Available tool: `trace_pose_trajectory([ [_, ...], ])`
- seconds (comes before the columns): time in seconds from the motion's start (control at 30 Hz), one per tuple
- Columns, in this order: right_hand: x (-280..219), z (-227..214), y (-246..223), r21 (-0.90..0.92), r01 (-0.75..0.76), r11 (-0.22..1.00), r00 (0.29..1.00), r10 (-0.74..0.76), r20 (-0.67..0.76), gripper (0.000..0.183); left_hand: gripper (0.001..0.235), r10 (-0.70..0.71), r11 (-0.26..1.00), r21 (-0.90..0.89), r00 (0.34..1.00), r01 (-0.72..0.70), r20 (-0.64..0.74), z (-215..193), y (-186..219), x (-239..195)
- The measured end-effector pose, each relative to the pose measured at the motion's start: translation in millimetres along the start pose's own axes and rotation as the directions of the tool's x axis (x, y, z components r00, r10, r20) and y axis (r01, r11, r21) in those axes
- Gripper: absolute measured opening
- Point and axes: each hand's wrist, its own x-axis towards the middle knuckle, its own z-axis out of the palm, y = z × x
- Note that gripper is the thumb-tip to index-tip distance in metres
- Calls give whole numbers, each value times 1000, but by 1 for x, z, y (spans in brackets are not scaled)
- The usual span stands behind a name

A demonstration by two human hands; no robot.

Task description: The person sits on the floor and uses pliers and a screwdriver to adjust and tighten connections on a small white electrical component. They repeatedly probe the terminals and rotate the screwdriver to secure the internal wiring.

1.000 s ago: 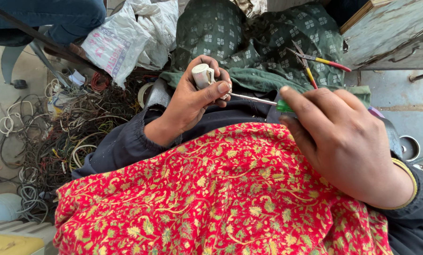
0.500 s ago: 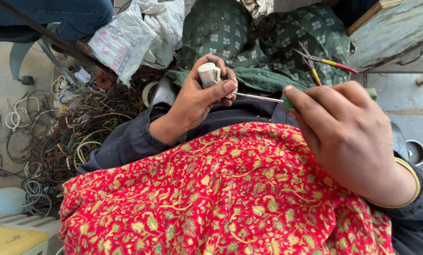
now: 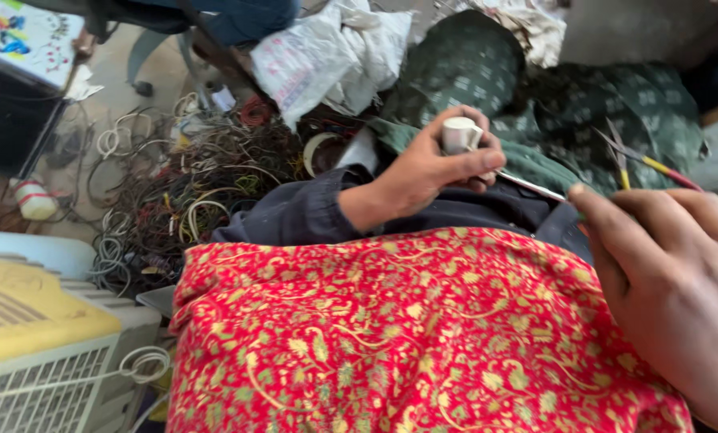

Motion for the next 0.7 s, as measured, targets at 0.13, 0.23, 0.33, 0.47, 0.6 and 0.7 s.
trace_pose_trajectory([
  [0.13, -2, 2, -2, 36, -78, 996, 996, 76, 51, 28, 33, -5, 1000, 20, 1000, 5, 2, -1, -1, 0],
  [0.23, -5, 3, -3, -40, -83, 996, 993, 86, 79, 40, 33, -7, 1000, 4, 1000, 7, 8, -1, -2, 1],
  [0.33, -8, 6, 1, -117, -55, 992, 995, 64, 82, 33, 33, -10, 1000, 8, 1000, 10, 11, 0, -2, 2],
  [0.47, -12, 10, 6, -71, -6, 997, 998, 1, -66, 24, 32, -20, 1000, 0, 999, 20, 36, 0, -3, 1],
  [0.6, -15, 15, 7, -87, -41, 995, 998, 37, -49, 29, 32, -36, 999, -7, 999, 36, 36, -1, -5, 2],
  [0.7, -16, 17, 8, -140, -29, 990, 999, 26, -24, 32, 32, -35, 999, -9, 999, 35, 30, -1, -7, 2],
])
